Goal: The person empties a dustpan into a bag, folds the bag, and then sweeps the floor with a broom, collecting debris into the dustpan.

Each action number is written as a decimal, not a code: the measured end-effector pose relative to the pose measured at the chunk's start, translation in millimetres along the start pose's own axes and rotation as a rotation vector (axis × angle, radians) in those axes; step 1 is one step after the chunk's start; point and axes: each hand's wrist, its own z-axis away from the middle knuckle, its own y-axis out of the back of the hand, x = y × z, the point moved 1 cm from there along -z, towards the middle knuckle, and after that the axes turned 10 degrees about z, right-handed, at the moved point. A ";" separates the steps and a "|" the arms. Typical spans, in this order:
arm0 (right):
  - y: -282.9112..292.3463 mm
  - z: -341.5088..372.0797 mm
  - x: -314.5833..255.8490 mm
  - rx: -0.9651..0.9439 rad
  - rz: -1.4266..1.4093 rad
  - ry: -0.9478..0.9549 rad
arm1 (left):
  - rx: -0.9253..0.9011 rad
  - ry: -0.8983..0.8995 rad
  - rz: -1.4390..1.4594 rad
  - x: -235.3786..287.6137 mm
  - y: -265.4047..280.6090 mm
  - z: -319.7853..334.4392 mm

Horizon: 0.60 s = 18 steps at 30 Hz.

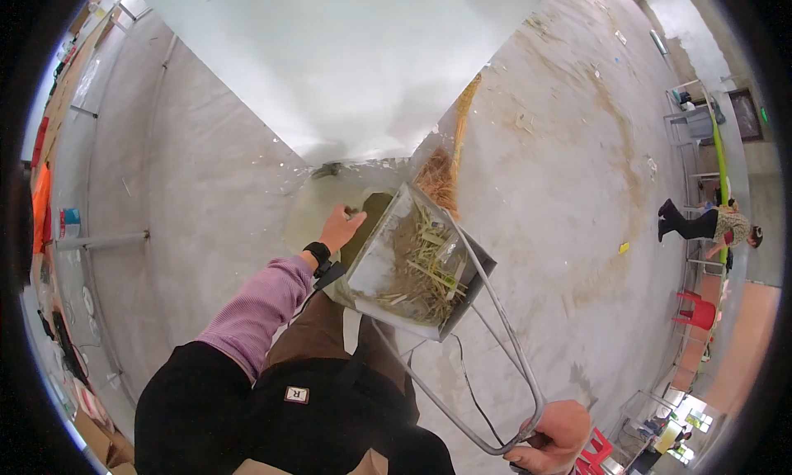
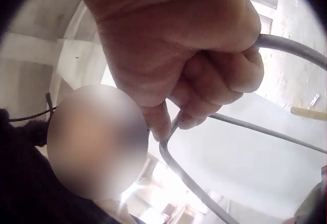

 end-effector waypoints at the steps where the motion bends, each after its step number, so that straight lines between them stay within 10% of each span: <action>1: -2.1 -0.7 -1.1 0.002 0.024 0.032 | 0.014 -0.096 -0.037 0.7 1.1 3.5; 5: -3.1 -8.6 -2.5 -0.025 0.051 0.103 | -0.211 0.077 -0.074 -0.2 3.3 -11.4; 18: 22.5 -20.3 24.9 -0.108 0.027 0.186 | -0.025 0.026 0.030 -4.4 -50.3 -69.5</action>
